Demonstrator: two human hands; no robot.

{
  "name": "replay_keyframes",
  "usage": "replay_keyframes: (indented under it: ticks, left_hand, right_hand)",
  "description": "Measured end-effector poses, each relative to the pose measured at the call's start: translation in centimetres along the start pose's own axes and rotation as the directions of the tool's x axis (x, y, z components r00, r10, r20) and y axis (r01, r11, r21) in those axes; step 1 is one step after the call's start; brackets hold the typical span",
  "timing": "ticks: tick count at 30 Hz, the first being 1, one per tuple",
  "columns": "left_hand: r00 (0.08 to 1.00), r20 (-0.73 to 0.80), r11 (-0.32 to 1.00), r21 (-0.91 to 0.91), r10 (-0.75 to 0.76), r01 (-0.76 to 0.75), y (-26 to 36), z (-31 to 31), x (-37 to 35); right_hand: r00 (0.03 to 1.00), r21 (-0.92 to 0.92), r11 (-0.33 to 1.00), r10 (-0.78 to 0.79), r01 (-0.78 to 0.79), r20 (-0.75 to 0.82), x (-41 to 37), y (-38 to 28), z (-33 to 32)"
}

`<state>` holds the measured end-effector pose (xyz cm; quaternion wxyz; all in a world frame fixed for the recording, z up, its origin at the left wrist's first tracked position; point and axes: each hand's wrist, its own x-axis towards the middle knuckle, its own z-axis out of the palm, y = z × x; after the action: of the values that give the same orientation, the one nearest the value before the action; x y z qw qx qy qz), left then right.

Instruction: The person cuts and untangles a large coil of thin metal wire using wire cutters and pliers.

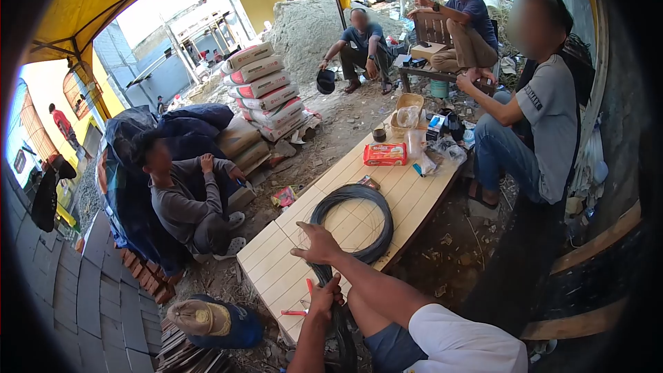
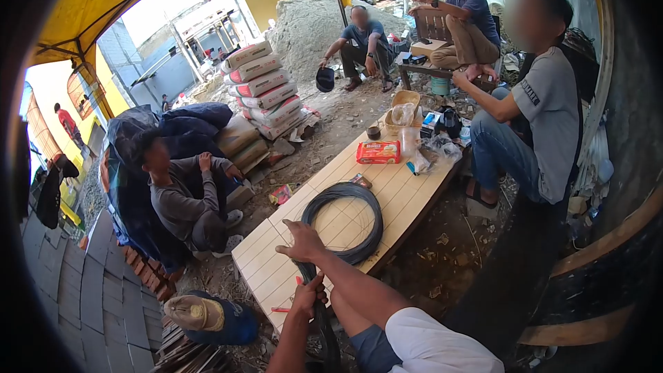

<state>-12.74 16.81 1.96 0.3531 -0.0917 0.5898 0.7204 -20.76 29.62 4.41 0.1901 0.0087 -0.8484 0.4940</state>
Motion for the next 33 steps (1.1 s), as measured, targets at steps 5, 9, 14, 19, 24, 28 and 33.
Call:
replay_keyframes:
  ticks: [5,9,14,19,24,28,33]
  left_hand:
    - [0.995,-0.098,0.993,0.114,0.003,0.009,-0.2,1.1,0.2]
    - [0.996,-0.079,0.999,0.023,-0.035,0.037,-0.3,0.7,0.4]
    - [0.995,-0.088,0.997,0.042,-0.056,0.06,-1.1,-0.5,1.6]
    - [0.984,-0.125,0.992,-0.013,-0.125,0.124,-1.6,-1.3,2.6]
    - [0.971,-0.155,0.984,-0.022,-0.18,0.179,-3.2,-3.2,4.6]
    - [0.963,-0.16,0.976,-0.024,-0.216,0.215,-4.2,-4.2,5.8]
    - [0.958,-0.177,0.974,-0.018,-0.226,0.227,-4.7,-3.7,5.9]
  right_hand:
    - [0.878,0.64,0.759,0.382,-0.12,-0.288,-1.3,3.2,-7.2]
    - [0.654,0.75,0.661,0.568,-0.002,-0.5,-8.4,13.9,-10.5]
    - [0.372,0.333,0.755,0.593,-0.565,-0.714,-22.4,30.2,-11.2]
    - [0.26,0.115,0.617,0.484,-0.778,-0.835,-30.4,45.3,-7.0]
    - [0.275,-0.091,0.269,0.8,-0.959,-0.533,-30.1,46.2,-4.7]
    - [0.447,-0.176,0.411,0.831,-0.895,-0.333,-29.5,45.5,-3.6]
    - [0.425,-0.019,0.486,0.745,-0.874,-0.514,-32.7,47.6,0.4]
